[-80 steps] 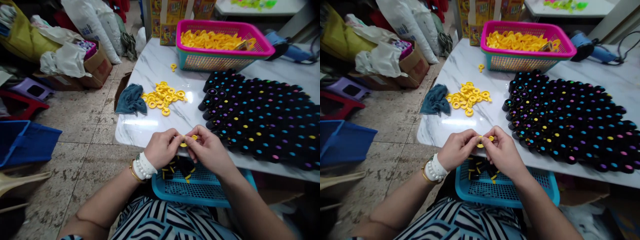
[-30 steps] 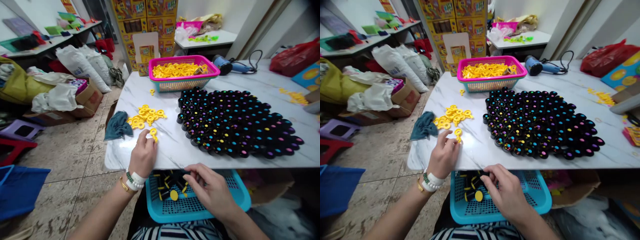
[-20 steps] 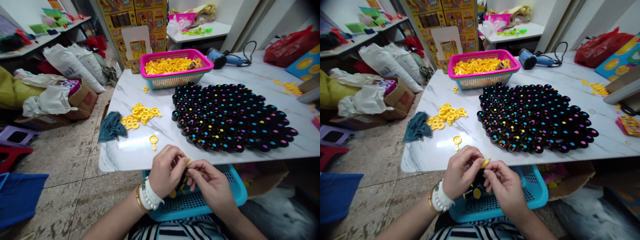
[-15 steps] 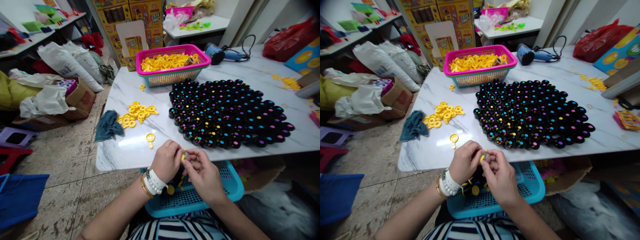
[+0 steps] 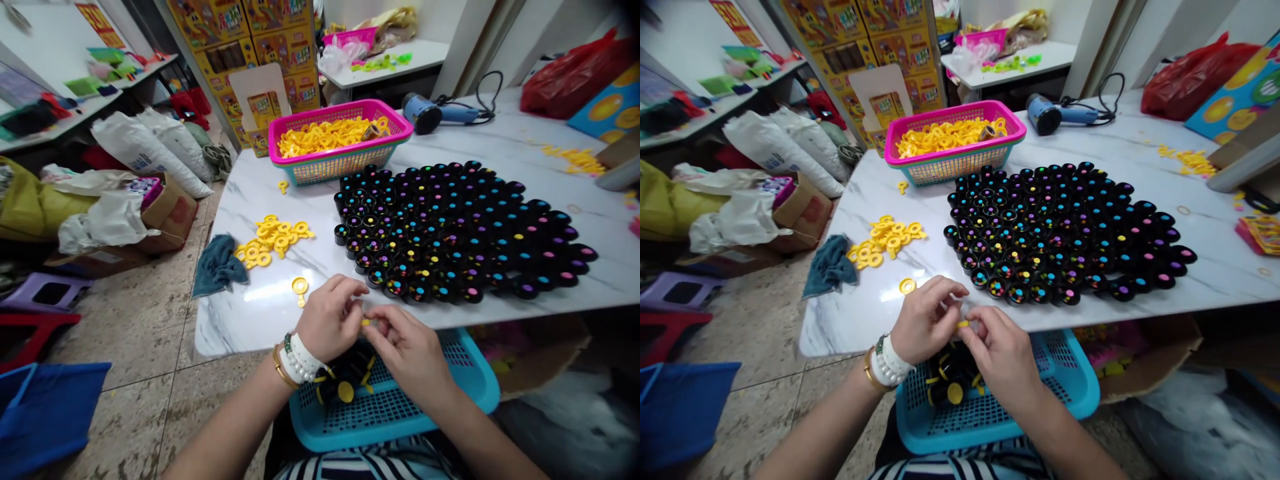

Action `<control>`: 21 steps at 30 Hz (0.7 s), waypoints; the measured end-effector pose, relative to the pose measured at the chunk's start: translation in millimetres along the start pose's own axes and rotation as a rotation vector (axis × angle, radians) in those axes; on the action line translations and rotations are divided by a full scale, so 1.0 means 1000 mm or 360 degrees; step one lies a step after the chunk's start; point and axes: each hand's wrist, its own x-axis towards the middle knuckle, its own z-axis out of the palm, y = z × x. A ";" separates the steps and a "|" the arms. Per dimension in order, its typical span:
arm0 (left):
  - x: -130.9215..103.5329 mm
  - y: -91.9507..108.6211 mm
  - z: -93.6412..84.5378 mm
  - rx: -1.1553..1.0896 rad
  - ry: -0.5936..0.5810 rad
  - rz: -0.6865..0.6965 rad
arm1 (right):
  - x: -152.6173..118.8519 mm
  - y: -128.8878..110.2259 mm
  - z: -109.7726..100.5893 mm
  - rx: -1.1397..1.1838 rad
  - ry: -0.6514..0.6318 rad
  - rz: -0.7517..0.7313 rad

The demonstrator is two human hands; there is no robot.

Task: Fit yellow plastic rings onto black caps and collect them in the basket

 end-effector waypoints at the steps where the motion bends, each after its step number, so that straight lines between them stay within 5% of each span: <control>1: 0.002 -0.001 0.001 0.0075 0.0026 0.0082 | -0.004 0.002 -0.001 0.0038 0.0004 0.0005; 6: 0.010 -0.003 0.010 0.0627 0.0108 0.0303 | -0.024 0.011 -0.002 0.0204 -0.0057 0.0001; 13: 0.023 -0.001 0.013 0.0531 0.0071 0.0203 | -0.029 0.010 -0.008 0.0336 -0.0027 0.0081; 21: -0.011 0.009 -0.032 0.0413 -0.0245 0.0134 | -0.019 -0.006 -0.008 0.0906 -0.0122 0.0635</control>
